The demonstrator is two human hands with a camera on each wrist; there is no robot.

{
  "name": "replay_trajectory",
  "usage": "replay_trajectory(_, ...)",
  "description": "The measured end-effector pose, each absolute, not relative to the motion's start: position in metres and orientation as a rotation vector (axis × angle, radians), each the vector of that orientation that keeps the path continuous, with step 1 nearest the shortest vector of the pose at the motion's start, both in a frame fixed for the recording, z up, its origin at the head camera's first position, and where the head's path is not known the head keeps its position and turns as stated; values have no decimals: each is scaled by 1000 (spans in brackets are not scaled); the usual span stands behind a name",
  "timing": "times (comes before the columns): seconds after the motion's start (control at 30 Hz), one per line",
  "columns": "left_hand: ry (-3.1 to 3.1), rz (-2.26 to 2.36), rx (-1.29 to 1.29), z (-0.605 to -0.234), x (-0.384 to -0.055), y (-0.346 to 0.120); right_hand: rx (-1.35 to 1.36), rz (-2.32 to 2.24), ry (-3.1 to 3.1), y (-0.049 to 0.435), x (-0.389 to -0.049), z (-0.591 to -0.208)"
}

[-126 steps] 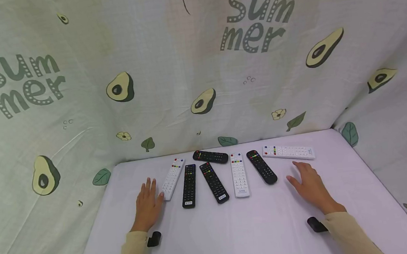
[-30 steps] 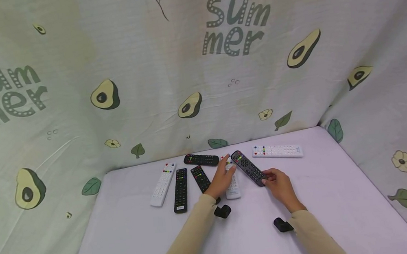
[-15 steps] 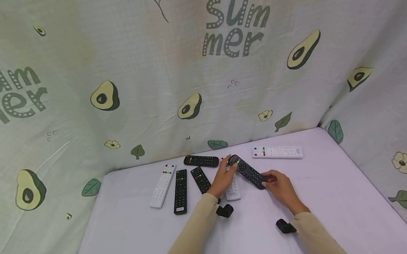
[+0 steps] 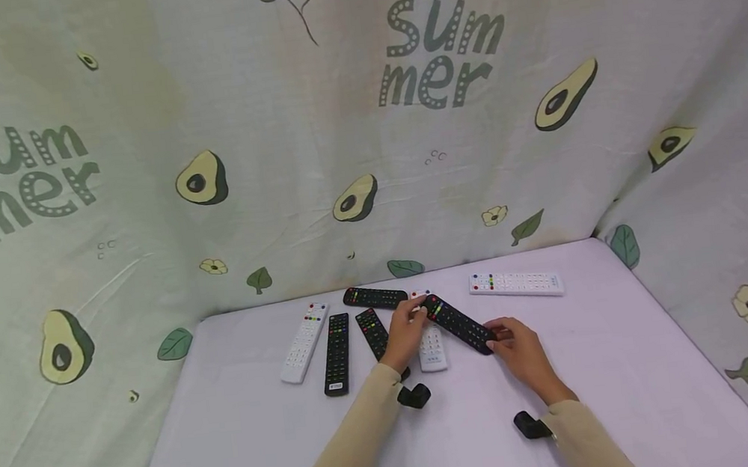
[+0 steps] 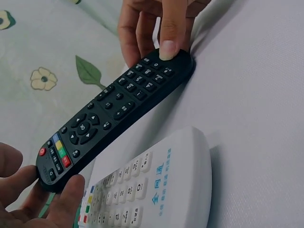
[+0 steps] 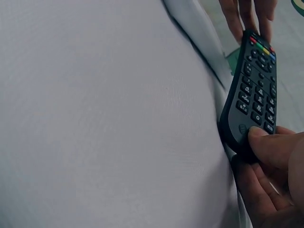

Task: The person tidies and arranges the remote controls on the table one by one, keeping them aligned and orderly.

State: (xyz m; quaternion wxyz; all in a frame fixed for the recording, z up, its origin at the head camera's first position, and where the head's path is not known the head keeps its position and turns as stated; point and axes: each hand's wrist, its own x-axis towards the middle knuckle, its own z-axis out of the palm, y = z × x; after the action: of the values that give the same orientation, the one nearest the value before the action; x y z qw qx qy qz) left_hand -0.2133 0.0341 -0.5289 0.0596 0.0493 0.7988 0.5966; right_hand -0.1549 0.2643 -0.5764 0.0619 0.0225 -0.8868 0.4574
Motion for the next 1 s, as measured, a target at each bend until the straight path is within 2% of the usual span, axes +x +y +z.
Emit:
replay_trajectory(0.4, 2395, 1969, 187, -523, -200, 12, 68, 1435, -2682, 250, -135, -557)
replay_trajectory(1.0, 2327, 2021, 110, -510, -175, -58, 104, 1705, -2646, 189, -102, -537)
